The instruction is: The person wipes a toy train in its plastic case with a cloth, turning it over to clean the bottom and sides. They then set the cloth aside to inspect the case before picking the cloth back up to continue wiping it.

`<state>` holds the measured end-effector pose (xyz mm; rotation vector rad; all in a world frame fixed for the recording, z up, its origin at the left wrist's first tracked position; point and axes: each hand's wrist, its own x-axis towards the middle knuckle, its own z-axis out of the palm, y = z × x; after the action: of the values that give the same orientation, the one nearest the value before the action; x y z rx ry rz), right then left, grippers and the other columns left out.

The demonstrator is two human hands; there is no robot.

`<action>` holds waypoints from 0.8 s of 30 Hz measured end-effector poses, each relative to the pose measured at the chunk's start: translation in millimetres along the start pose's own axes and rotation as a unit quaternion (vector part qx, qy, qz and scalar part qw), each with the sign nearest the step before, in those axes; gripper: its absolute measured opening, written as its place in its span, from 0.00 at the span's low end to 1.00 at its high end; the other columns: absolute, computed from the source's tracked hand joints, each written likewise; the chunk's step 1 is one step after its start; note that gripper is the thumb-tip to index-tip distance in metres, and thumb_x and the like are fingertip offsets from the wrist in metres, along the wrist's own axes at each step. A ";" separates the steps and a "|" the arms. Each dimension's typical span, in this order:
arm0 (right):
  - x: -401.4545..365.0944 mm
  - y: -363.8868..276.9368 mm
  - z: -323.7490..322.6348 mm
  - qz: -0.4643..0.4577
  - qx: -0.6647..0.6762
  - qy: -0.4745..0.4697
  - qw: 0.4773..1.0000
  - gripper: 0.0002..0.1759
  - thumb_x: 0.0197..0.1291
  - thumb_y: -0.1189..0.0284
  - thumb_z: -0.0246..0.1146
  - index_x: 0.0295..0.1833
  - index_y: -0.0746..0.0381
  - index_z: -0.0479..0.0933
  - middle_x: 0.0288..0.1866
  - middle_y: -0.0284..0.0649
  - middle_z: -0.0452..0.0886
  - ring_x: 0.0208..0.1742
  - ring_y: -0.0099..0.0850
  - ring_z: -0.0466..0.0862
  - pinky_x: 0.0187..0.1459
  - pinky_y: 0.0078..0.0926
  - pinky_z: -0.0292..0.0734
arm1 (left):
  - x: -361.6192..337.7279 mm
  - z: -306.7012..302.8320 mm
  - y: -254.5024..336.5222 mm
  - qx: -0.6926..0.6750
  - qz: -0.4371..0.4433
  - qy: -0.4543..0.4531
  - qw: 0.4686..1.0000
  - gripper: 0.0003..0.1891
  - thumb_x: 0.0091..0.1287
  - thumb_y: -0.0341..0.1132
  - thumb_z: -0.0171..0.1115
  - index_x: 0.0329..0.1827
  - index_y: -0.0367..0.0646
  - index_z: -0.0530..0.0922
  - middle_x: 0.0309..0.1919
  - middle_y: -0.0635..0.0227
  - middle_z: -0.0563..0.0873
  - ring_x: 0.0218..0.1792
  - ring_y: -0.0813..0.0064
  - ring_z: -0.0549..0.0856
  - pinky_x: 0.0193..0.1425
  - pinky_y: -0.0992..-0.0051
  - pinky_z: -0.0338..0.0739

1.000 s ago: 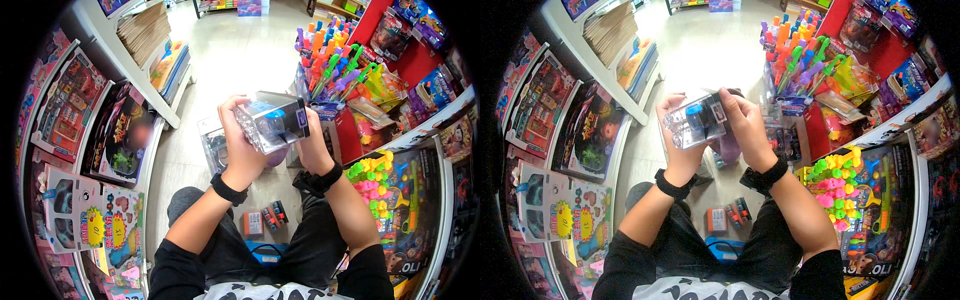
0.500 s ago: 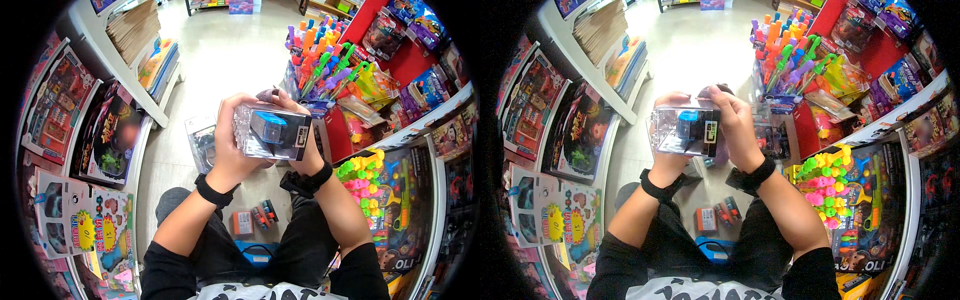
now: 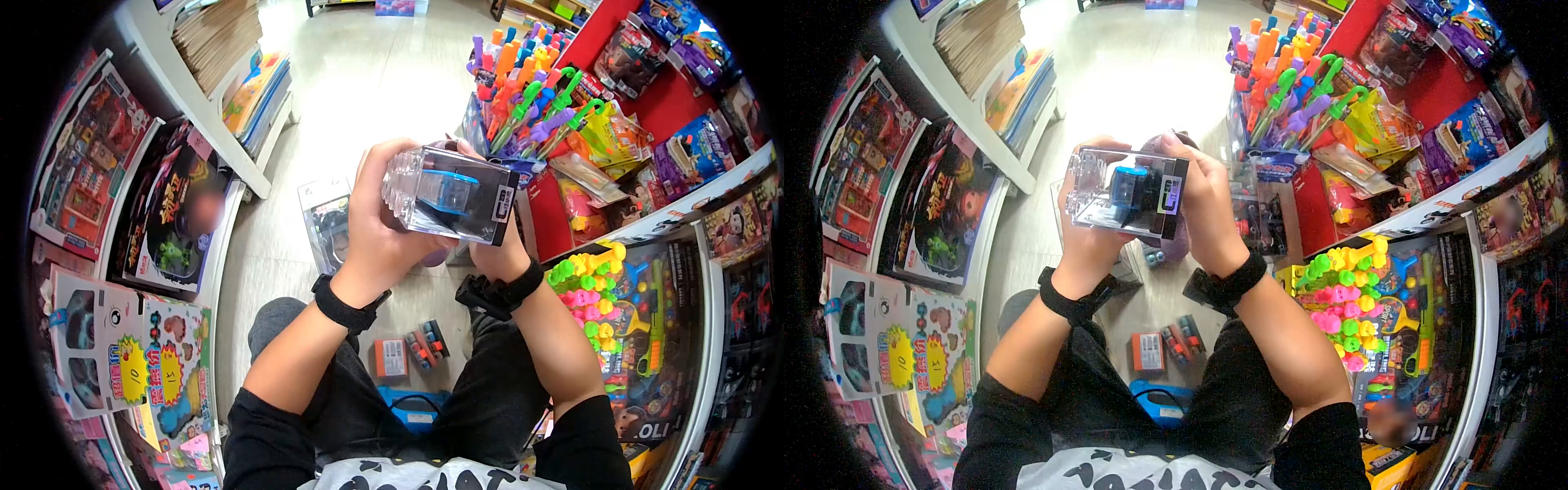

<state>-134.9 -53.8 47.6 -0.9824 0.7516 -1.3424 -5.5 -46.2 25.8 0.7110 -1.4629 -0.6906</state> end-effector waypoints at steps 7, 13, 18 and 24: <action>-2.2 -3.9 4.2 -0.006 0.017 -0.002 1.000 0.20 0.65 0.57 0.57 0.41 0.67 0.78 0.34 0.34 0.81 0.32 0.17 0.79 0.37 0.14 0.73 | -0.2 -1.9 0.0 -0.028 -0.025 0.004 0.999 0.48 0.37 0.54 0.81 0.58 0.37 0.66 0.46 0.67 0.75 0.48 0.76 0.77 0.53 0.76 0.72; -4.1 -3.2 3.5 -0.030 -0.006 0.004 1.000 0.19 0.66 0.59 0.56 0.42 0.67 0.78 0.36 0.35 0.82 0.36 0.19 0.81 0.41 0.15 0.74 | 0.2 0.5 10.5 -0.193 -0.095 0.028 0.976 0.43 0.42 0.53 0.79 0.55 0.37 0.67 0.45 0.68 0.77 0.47 0.79 0.79 0.49 0.79 0.74; 0.4 -1.9 -2.5 -0.019 -0.028 -0.026 0.999 0.20 0.67 0.59 0.56 0.45 0.68 0.78 0.39 0.38 0.83 0.38 0.21 0.82 0.45 0.18 0.75 | 0.1 3.4 9.7 -0.274 -0.110 0.057 0.954 0.42 0.42 0.49 0.80 0.56 0.39 0.66 0.44 0.69 0.79 0.46 0.80 0.80 0.49 0.80 0.77; -6.4 -2.6 1.3 -0.082 -0.019 -0.012 0.996 0.20 0.67 0.60 0.55 0.47 0.68 0.77 0.40 0.37 0.81 0.39 0.20 0.81 0.44 0.17 0.75 | 1.5 5.3 6.6 -0.225 -0.057 0.031 0.972 0.46 0.38 0.47 0.82 0.58 0.38 0.65 0.47 0.68 0.80 0.46 0.80 0.80 0.50 0.79 0.76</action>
<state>-135.6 -47.1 49.8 -1.1080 0.6914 -1.4592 -10.8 -43.2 31.8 0.4586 -1.1560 -1.0387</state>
